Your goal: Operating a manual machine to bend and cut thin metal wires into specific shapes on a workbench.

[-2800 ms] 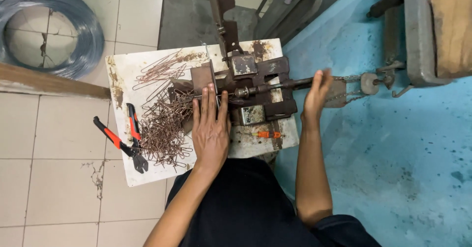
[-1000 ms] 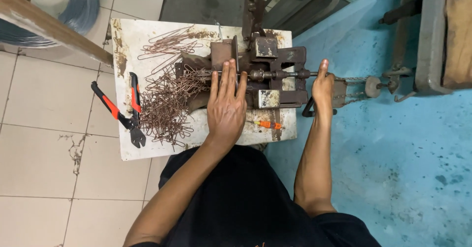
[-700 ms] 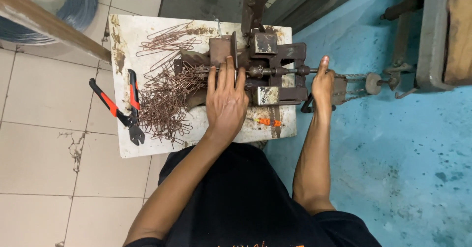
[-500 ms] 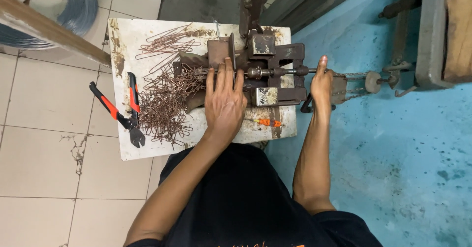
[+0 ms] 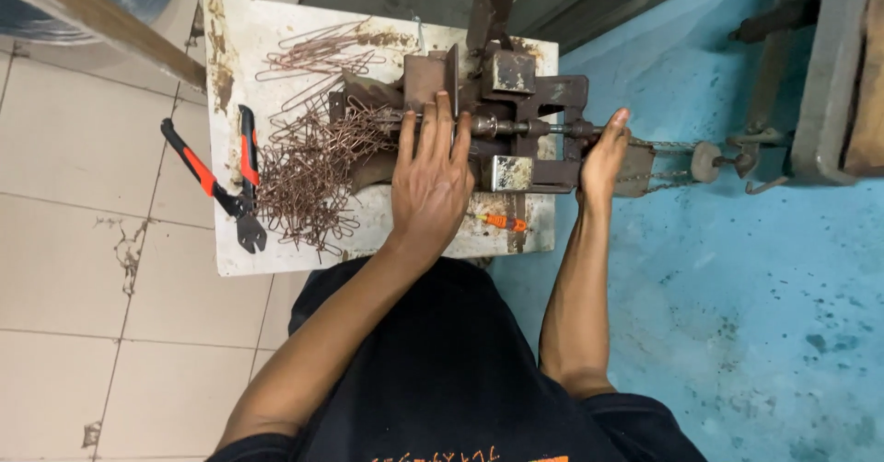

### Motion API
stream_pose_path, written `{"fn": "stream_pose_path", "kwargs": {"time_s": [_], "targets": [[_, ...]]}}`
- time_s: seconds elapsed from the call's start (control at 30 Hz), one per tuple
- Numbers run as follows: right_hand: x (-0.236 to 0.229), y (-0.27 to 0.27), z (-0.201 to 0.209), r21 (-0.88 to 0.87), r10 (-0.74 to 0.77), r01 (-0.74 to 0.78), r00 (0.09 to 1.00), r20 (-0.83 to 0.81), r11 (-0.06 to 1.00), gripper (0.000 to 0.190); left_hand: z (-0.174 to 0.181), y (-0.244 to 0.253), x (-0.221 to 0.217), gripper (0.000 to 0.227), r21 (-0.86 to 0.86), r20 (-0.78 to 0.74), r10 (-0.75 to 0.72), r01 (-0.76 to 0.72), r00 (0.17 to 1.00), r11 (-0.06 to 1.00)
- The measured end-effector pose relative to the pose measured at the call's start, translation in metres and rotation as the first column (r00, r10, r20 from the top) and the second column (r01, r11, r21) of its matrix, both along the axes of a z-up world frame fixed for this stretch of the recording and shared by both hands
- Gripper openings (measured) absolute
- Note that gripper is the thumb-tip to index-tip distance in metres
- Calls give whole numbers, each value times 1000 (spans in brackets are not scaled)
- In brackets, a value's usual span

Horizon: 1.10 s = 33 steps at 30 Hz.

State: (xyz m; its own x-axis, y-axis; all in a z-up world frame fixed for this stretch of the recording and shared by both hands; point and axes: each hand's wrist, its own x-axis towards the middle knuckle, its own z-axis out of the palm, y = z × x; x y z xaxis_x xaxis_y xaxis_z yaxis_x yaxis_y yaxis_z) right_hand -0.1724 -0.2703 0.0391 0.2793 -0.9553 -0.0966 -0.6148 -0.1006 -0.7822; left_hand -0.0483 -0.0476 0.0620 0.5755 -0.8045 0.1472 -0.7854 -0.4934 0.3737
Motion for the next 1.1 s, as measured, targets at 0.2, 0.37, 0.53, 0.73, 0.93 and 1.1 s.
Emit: {"fn": "stream_pose_path", "kwargs": {"time_s": [0.2, 0.37, 0.53, 0.73, 0.93, 1.1], "targets": [[-11, -5, -6, 155, -15, -16, 980, 201, 988, 119, -1, 2, 1, 78, -4, -61, 15, -15, 998, 1000], [-28, -3, -39, 260, -43, -57, 931, 362, 964, 97, -8, 1, -1, 89, -26, -101, 24, -26, 995, 999], [-58, -17, -36, 57, 196, -200, 978, 72, 978, 80, -8, 0, -1, 96, -115, -127, 28, -42, 992, 992], [-55, 9, 44, -29, 252, -293, 867, -430, 956, 55, -13, 3, -4, 99, -87, -111, 33, -43, 993, 995], [-61, -75, 18, -56, 118, -455, 345, -931, 889, 48, -21, 3, -2, 106, -116, -29, 12, -16, 999, 993], [-6, -59, 59, 34, 126, -631, 102, -987, 775, 43, -18, 7, -1, 110, -119, -46, -3, -3, 999, 993]]}}
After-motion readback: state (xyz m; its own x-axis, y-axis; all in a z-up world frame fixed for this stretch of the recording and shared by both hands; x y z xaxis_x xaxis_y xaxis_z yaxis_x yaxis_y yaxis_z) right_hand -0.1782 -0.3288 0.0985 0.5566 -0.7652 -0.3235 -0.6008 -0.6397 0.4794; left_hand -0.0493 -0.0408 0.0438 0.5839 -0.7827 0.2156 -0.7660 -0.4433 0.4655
